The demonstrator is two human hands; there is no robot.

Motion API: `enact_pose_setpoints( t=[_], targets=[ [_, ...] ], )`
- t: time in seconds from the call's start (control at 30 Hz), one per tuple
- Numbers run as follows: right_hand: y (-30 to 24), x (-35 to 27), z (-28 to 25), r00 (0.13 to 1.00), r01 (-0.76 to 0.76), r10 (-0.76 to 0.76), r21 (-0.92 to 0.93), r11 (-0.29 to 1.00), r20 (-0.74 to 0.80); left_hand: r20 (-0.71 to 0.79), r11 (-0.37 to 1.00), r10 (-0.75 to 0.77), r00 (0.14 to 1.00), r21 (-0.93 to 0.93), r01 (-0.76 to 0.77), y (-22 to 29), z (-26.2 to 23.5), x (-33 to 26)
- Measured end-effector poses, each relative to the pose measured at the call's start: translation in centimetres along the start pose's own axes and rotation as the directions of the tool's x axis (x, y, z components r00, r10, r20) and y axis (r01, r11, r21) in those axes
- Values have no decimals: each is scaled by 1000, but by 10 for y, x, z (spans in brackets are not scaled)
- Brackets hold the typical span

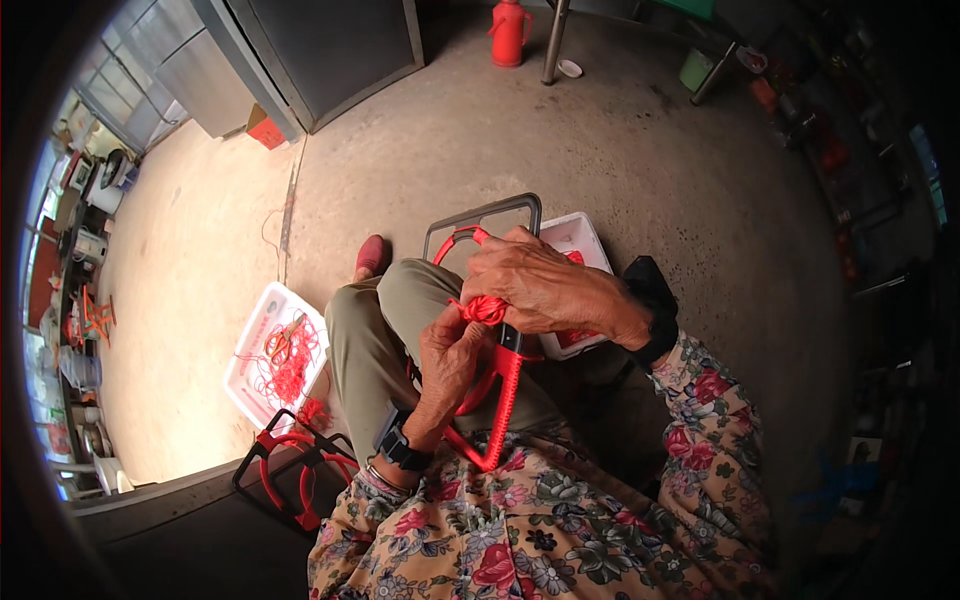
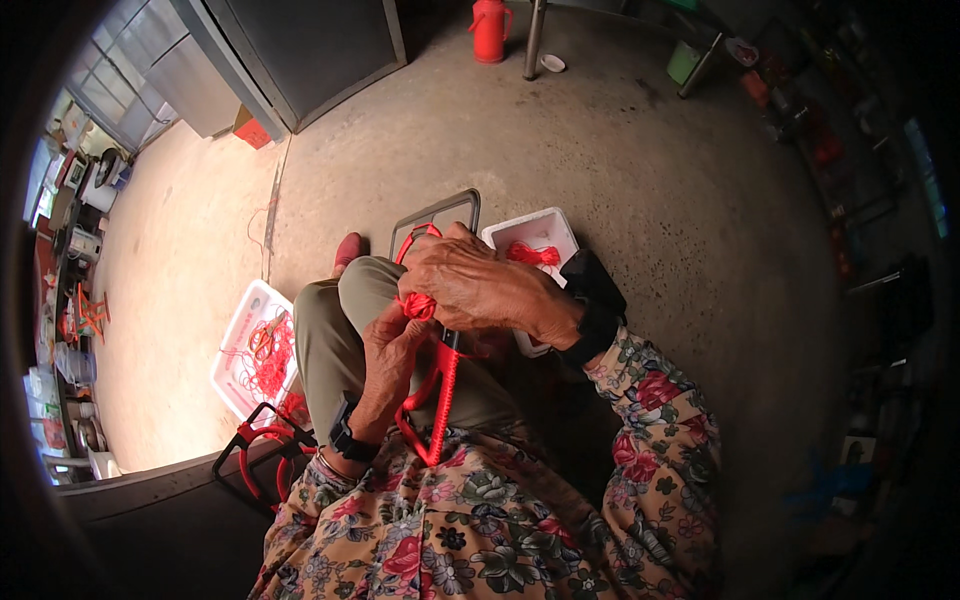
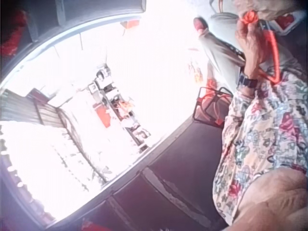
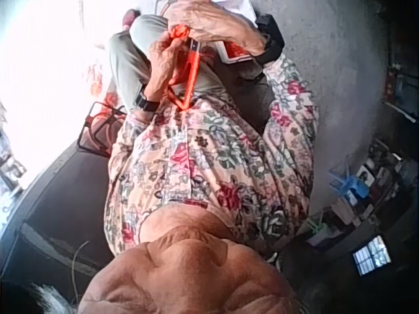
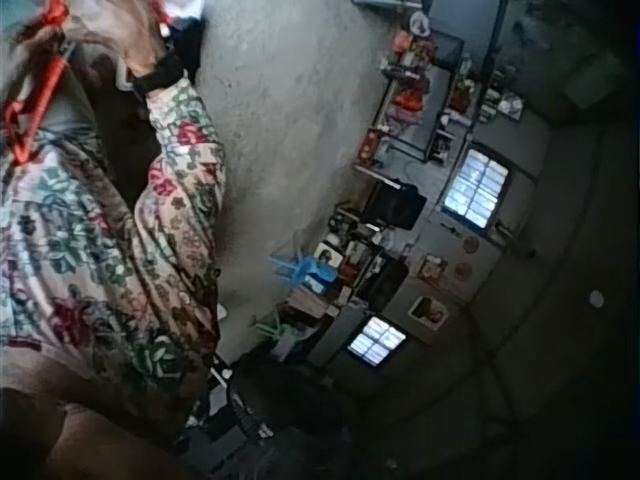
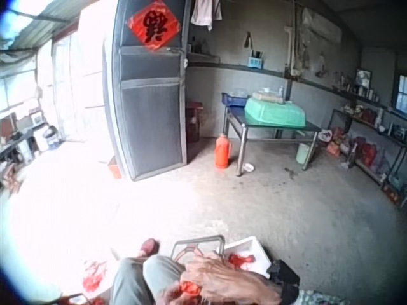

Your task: The person is wrapping a red cord tightly around the frame of a black furniture component.

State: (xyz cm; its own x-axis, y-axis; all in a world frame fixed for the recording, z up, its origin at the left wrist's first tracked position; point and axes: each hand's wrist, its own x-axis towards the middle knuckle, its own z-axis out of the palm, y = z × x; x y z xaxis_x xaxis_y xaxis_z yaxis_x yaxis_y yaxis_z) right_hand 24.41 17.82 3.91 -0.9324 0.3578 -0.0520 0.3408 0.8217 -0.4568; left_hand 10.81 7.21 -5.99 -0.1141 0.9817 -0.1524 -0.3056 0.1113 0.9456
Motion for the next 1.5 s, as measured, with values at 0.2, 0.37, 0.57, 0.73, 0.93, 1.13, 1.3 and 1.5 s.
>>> enact_pose_setpoints(
  t=[0.2,0.37,0.57,0.73,0.93,1.13,1.3,1.5],
  targets=[
    [-13,-40,-21,832,39,80,201,979,-549,42,949,-290,956,-120,293,-2,3,5],
    [3,-83,43,828,-131,398,554,822,-395,284,800,-548,787,-98,592,-9,-1,9],
    [17,-76,92,879,-140,240,258,956,-412,323,742,-640,697,27,670,0,-8,15],
    [23,-59,102,847,90,-56,40,995,-529,404,716,-663,630,98,691,5,-11,10],
    [27,-81,71,835,-26,252,422,906,-490,287,787,-499,817,-244,566,16,-1,-12],
    [-15,-117,-2,694,256,190,484,836,-695,493,771,-404,771,-270,576,3,-11,-11],
    [-43,-159,-56,766,642,151,733,-225,-625,545,728,-396,739,-304,615,-4,-15,-6],
    [17,-261,3,502,451,701,845,287,-506,481,780,-302,823,-373,503,3,-15,-12]
  ],
)
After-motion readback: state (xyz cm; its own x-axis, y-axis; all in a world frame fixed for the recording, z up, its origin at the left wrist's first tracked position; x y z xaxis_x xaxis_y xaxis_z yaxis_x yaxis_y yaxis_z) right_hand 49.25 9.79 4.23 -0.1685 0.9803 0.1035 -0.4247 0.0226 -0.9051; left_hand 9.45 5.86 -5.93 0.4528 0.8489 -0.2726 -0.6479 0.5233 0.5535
